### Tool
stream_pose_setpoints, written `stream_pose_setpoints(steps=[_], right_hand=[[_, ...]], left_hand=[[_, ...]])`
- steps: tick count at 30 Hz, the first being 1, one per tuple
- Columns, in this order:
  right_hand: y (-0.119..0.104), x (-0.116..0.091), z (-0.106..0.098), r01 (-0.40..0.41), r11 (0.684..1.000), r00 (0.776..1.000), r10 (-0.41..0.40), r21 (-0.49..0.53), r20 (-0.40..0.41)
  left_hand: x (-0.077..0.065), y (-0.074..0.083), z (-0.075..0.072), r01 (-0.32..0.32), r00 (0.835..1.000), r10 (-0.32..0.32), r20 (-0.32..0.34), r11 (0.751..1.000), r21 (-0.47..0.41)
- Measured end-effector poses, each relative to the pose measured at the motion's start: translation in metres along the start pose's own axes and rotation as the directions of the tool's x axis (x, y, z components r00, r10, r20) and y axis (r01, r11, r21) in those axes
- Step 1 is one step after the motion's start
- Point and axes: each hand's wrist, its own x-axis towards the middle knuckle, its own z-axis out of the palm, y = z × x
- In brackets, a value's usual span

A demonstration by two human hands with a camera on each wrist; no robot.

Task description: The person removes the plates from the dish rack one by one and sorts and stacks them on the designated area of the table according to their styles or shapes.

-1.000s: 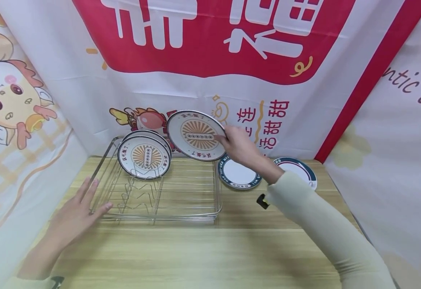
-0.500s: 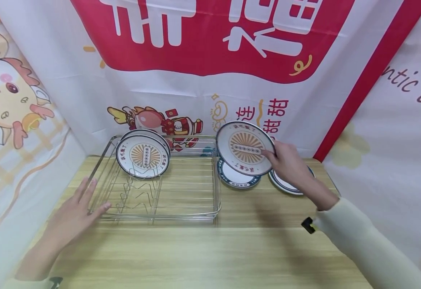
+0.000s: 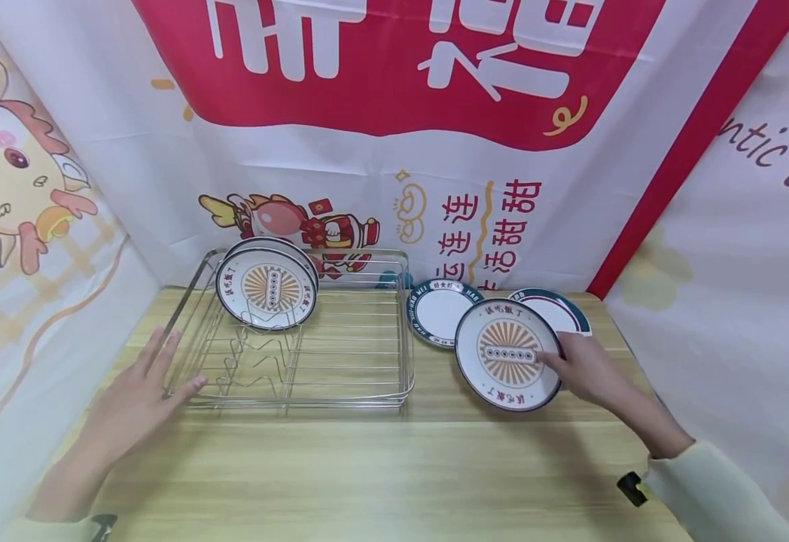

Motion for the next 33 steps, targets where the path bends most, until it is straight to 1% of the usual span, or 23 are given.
stream_pose_setpoints(steps=[2, 5, 10, 12, 15, 18, 20, 23, 27, 33], right_hand=[[0.008, -0.004, 0.004, -0.033, 0.999, 0.999, 0.032, 0.029, 0.04], [0.016, -0.007, 0.011, -0.064, 0.995, 0.994, 0.058, 0.075, 0.088], [0.024, -0.009, 0.023, -0.121, 0.977, 0.981, 0.092, 0.174, 0.17], [0.026, -0.009, 0.027, -0.146, 0.965, 0.976, 0.105, 0.216, 0.191], [0.03, -0.008, 0.035, -0.151, 0.948, 0.975, 0.096, 0.281, 0.2], [0.034, -0.005, 0.043, -0.174, 0.928, 0.971, 0.107, 0.33, 0.212], [0.036, -0.003, 0.049, -0.193, 0.92, 0.966, 0.118, 0.342, 0.229], [0.039, -0.001, 0.058, -0.244, 0.907, 0.954, 0.162, 0.343, 0.253], [0.043, 0.001, 0.069, -0.279, 0.903, 0.945, 0.198, 0.327, 0.261], [0.046, 0.003, 0.081, -0.299, 0.901, 0.941, 0.225, 0.315, 0.251]], left_hand=[[0.0, 0.0, 0.0, -0.001, 1.0, 0.001, 0.001, 1.0, 0.001], [0.0, 0.001, -0.002, 0.0, 1.0, 0.0, 0.006, 1.0, -0.004], [-0.001, 0.001, -0.002, -0.001, 1.0, 0.001, 0.004, 1.0, -0.01], [-0.002, 0.002, -0.001, -0.001, 1.0, 0.001, 0.0, 1.0, -0.01], [-0.002, 0.002, -0.002, 0.002, 1.0, -0.002, 0.001, 1.0, -0.013], [-0.002, 0.003, -0.002, 0.005, 1.0, -0.005, 0.003, 1.0, -0.015], [-0.002, 0.002, -0.002, 0.005, 1.0, -0.005, 0.004, 1.0, -0.017], [-0.002, 0.001, -0.001, 0.005, 1.0, -0.005, 0.006, 1.0, -0.018], [-0.002, 0.0, 0.0, 0.009, 1.0, -0.008, 0.005, 1.0, -0.018], [-0.001, 0.0, -0.001, 0.018, 1.0, -0.018, 0.009, 1.0, -0.024]])
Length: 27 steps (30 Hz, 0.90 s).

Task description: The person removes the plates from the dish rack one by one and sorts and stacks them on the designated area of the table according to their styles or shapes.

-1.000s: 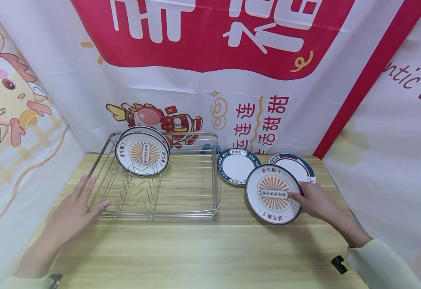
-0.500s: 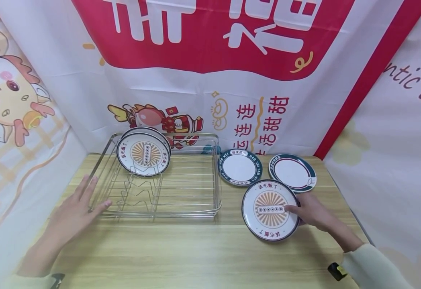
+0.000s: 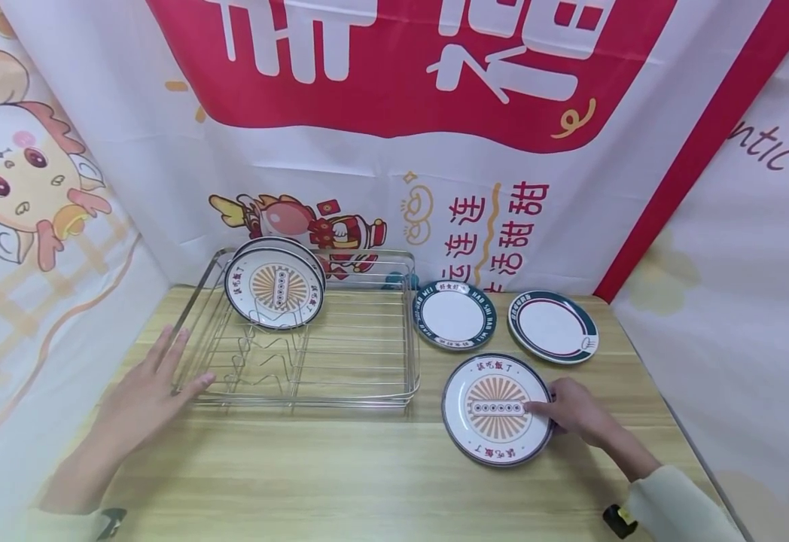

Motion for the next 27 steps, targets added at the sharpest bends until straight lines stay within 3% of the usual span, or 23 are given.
stream_pose_setpoints(steps=[10, 18, 27], right_hand=[[0.004, 0.006, 0.016, -0.031, 0.994, 0.999, 0.028, -0.106, -0.027], [0.014, 0.008, 0.023, -0.029, 0.966, 0.999, 0.017, -0.256, -0.048], [0.014, 0.006, 0.023, -0.028, 0.956, 0.999, 0.013, -0.292, -0.053]], left_hand=[[-0.001, 0.002, -0.003, -0.003, 1.0, 0.003, 0.001, 1.0, 0.002], [0.0, 0.002, -0.003, -0.008, 1.0, 0.008, 0.007, 1.0, 0.012], [0.0, 0.003, -0.002, -0.003, 1.0, 0.003, 0.013, 1.0, 0.008]])
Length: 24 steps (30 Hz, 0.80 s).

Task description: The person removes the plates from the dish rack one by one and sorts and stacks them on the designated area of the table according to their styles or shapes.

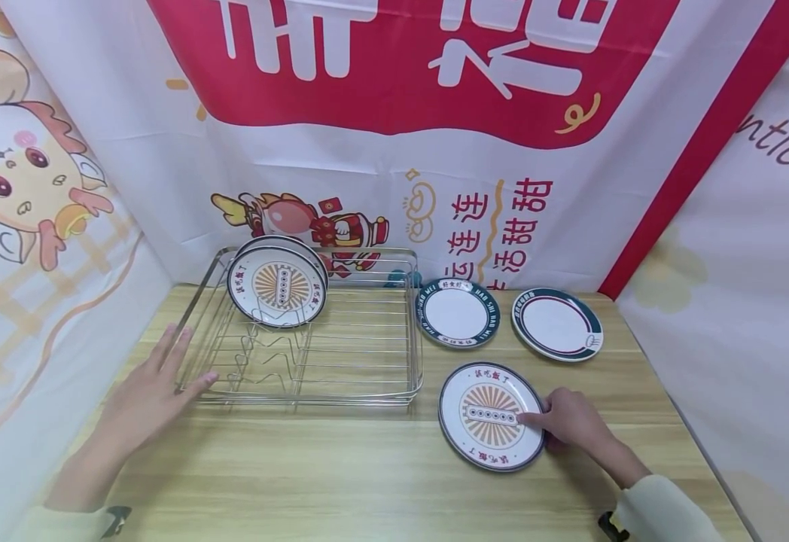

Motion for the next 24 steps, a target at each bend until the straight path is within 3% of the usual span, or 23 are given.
stream_pose_setpoints(steps=[7, 14, 18, 24], right_hand=[[-0.012, -0.003, -0.015, 0.023, 0.999, 1.0, -0.023, -0.039, 0.01], [-0.042, -0.006, -0.035, 0.039, 0.981, 0.994, -0.057, -0.192, -0.09], [-0.066, -0.012, -0.048, 0.111, 0.966, 0.98, -0.145, -0.234, -0.135], [-0.114, -0.022, -0.07, 0.235, 0.938, 0.942, -0.285, -0.255, -0.179]], left_hand=[[-0.001, 0.0, 0.0, 0.002, 1.0, -0.002, -0.004, 1.0, -0.01], [0.0, 0.0, 0.001, -0.005, 1.0, 0.005, -0.011, 1.0, 0.005], [0.0, 0.001, 0.001, -0.001, 1.0, 0.001, -0.006, 1.0, 0.002], [-0.001, 0.0, 0.001, 0.004, 1.0, -0.004, -0.014, 1.0, 0.006]])
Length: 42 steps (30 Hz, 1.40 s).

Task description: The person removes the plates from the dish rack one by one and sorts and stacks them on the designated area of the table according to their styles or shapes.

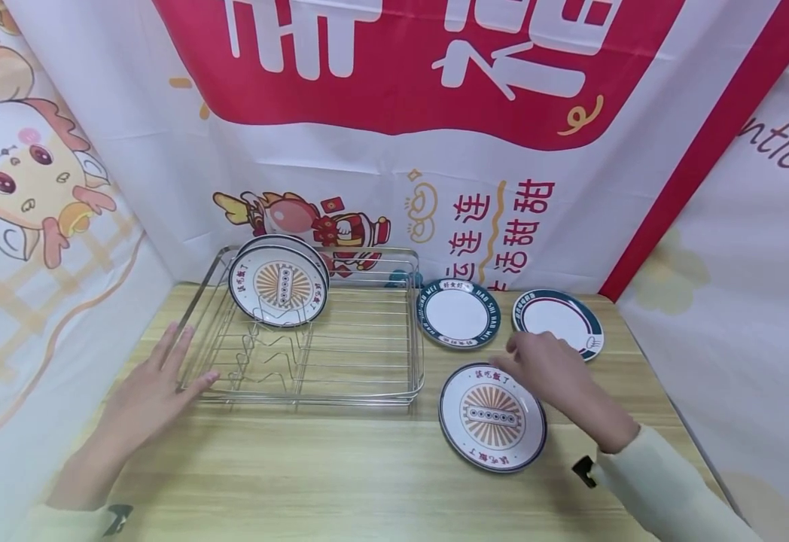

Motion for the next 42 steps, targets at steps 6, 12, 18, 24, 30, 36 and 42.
stream_pose_setpoints(steps=[6, 12, 18, 24, 30, 36, 42], right_hand=[[-0.044, 0.015, -0.028, 0.089, 0.996, 0.995, -0.089, -0.002, -0.051], [-0.077, 0.037, -0.045, 0.199, 0.979, 0.978, -0.196, 0.034, -0.069], [-0.104, 0.061, -0.059, 0.325, 0.936, 0.945, -0.317, 0.138, -0.076], [-0.136, 0.088, -0.068, 0.416, 0.894, 0.909, -0.408, 0.168, -0.082], [-0.163, 0.113, -0.069, 0.478, 0.859, 0.878, -0.471, 0.184, -0.083], [-0.188, 0.141, -0.061, 0.477, 0.854, 0.877, -0.477, 0.208, -0.052], [-0.211, 0.17, -0.041, 0.512, 0.83, 0.856, -0.516, 0.223, -0.043]], left_hand=[[0.0, -0.001, -0.001, -0.002, 1.0, 0.002, -0.002, 1.0, 0.005], [-0.001, 0.0, -0.002, 0.003, 1.0, -0.003, 0.001, 1.0, 0.007], [-0.001, 0.0, -0.001, -0.005, 1.0, 0.005, -0.011, 1.0, 0.005], [-0.002, 0.0, -0.001, -0.005, 1.0, 0.005, -0.018, 1.0, 0.0], [-0.002, 0.001, -0.001, -0.004, 1.0, 0.005, -0.01, 1.0, 0.007], [-0.001, -0.001, 0.0, 0.0, 1.0, 0.0, -0.009, 1.0, 0.005], [0.0, -0.003, 0.001, 0.001, 1.0, -0.001, -0.012, 1.0, 0.007]])
